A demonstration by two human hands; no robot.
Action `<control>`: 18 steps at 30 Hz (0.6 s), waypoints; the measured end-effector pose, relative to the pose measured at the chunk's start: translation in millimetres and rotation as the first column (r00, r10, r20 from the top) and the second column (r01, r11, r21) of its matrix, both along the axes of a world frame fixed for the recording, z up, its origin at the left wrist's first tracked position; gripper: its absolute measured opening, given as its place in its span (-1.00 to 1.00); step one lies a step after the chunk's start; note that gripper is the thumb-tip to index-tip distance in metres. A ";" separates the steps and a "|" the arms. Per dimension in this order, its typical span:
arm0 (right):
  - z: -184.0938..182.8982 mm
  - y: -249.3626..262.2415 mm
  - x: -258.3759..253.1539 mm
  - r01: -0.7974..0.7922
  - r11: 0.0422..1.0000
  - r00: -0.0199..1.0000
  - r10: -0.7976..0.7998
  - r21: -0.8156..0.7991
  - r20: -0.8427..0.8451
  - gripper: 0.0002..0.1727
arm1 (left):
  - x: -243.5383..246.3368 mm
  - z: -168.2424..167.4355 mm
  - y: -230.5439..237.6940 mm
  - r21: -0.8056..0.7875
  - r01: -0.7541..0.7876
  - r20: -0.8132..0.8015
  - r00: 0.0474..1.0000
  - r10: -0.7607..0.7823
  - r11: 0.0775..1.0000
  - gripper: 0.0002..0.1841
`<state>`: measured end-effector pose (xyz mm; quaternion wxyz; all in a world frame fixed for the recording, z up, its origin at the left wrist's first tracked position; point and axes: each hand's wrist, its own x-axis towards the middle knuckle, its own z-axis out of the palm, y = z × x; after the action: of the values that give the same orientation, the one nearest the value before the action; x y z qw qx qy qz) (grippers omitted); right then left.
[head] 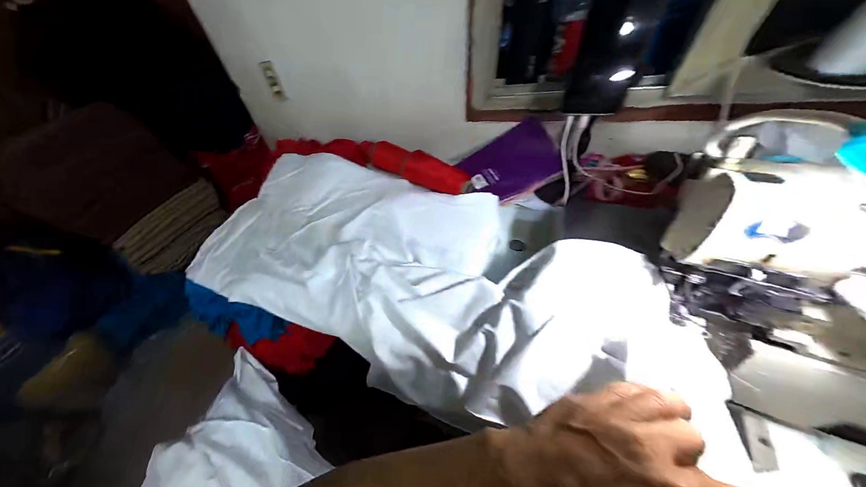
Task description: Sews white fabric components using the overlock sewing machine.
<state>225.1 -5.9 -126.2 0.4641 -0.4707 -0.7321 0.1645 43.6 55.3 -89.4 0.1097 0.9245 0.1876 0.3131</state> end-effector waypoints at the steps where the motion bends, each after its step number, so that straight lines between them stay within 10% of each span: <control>1: 10.7 2.6 -6.2 -0.010 0.999 1.000 0.010 0.033 0.026 -0.84 | -2.3 1.3 -0.8 0.037 -0.003 0.004 1.000 0.003 0.999 -0.92; 6: 40.6 5.6 -18.6 -0.034 0.998 0.985 0.024 0.055 0.173 -0.84 | -12.8 13.8 -6.4 0.150 -0.146 -0.152 0.974 0.168 0.978 -0.83; 18: -20.5 7.5 12.3 -0.118 0.990 0.993 0.119 0.073 -0.019 -0.86 | -15.4 2.0 -14.2 0.087 -0.188 -0.131 0.971 0.199 0.978 -0.89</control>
<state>237.3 1.6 -146.7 0.4788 -0.4073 -0.7587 0.1709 28.2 41.1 -87.5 0.0310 0.9248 0.2723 0.2639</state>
